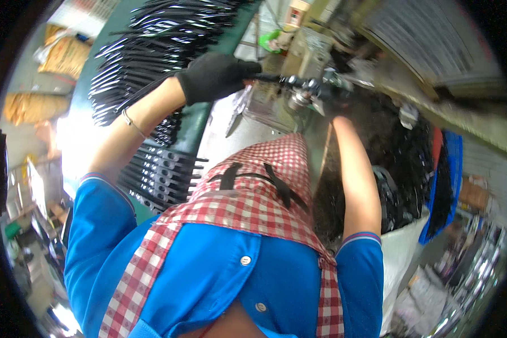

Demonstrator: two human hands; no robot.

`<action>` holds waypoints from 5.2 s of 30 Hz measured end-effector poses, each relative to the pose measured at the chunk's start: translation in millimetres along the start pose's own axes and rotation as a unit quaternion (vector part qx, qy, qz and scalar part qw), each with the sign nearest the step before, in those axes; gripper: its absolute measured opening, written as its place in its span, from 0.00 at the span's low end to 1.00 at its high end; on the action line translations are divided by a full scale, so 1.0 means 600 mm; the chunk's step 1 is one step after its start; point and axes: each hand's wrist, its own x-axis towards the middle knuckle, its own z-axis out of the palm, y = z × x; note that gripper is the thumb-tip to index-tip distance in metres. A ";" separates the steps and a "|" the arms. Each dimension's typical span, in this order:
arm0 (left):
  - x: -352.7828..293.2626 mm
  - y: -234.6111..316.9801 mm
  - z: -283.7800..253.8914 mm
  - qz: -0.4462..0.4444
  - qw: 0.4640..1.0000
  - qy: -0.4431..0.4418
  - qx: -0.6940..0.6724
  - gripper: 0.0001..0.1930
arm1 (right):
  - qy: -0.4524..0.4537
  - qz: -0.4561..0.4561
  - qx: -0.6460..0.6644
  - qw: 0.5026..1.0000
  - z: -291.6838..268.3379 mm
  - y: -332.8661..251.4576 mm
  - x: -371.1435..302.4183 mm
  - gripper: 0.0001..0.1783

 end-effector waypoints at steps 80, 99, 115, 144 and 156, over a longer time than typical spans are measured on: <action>-0.454 -0.171 0.016 -0.227 0.913 0.123 0.316 0.21 | -0.171 0.233 -0.172 0.942 -0.187 0.180 -0.235 0.13; -0.101 0.011 0.027 -0.068 0.997 0.009 0.032 0.16 | 0.135 0.132 0.041 0.981 -0.190 0.138 -0.278 0.15; -0.015 0.090 0.008 -0.017 0.998 -0.066 0.004 0.14 | -0.043 -0.188 0.020 0.981 -0.266 -0.150 -0.186 0.20; 0.104 0.047 0.007 0.025 0.998 -0.051 0.002 0.12 | -0.050 -0.162 -0.111 0.979 -0.269 -0.112 -0.078 0.24; 0.142 -0.004 0.043 0.113 0.987 -0.105 0.037 0.15 | -0.069 -0.121 -0.068 0.988 -0.217 -0.089 -0.071 0.29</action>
